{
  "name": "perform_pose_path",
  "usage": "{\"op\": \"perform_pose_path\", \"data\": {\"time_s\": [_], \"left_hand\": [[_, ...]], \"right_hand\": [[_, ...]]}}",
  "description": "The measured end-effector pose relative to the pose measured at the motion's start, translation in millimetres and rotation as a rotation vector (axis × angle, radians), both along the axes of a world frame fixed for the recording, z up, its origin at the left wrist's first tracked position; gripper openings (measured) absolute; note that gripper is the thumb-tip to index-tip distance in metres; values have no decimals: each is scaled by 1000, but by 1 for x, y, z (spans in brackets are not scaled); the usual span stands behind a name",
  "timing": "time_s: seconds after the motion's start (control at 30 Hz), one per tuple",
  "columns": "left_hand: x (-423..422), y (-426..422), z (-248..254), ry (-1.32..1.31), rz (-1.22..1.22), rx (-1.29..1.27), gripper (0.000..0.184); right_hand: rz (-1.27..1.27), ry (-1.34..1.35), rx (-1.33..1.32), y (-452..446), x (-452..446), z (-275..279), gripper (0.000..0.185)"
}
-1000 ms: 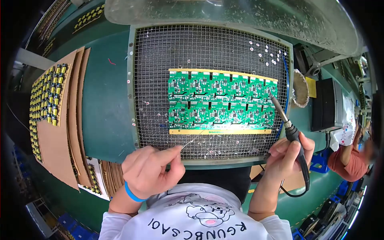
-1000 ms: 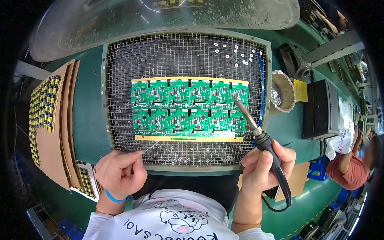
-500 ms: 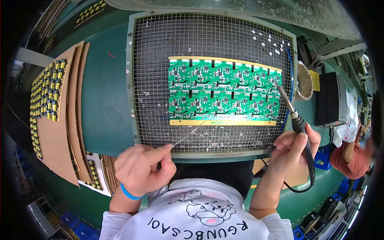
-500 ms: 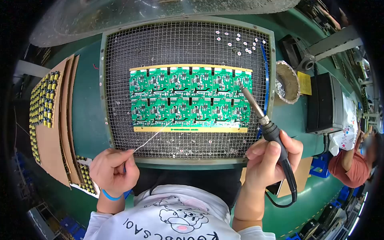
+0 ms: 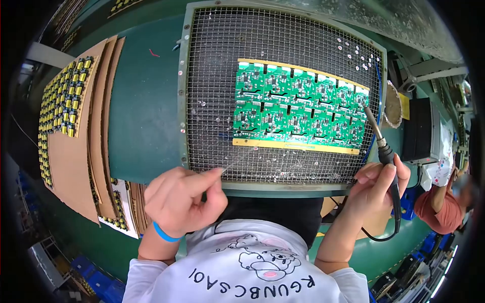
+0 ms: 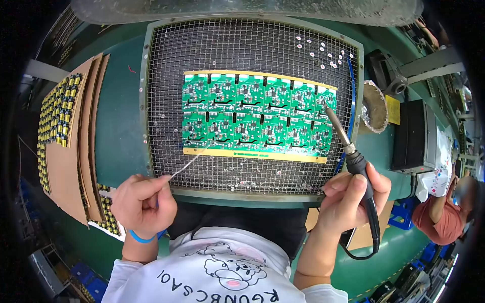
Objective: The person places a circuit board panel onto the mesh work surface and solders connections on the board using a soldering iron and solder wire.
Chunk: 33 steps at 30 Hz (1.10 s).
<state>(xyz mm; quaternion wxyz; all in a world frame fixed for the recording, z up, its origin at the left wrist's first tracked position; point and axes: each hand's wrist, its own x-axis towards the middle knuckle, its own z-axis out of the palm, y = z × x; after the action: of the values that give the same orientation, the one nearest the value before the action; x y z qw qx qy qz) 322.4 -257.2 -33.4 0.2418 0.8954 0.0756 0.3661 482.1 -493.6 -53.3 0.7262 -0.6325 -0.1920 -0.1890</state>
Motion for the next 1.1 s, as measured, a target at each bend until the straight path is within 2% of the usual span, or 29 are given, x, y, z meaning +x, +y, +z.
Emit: {"op": "perform_pose_path", "data": {"time_s": [1.1], "left_hand": [[-8,9,-1,9,-46,45,23]], "right_hand": [[-50,-6,-25,2,0,0,19]]}}
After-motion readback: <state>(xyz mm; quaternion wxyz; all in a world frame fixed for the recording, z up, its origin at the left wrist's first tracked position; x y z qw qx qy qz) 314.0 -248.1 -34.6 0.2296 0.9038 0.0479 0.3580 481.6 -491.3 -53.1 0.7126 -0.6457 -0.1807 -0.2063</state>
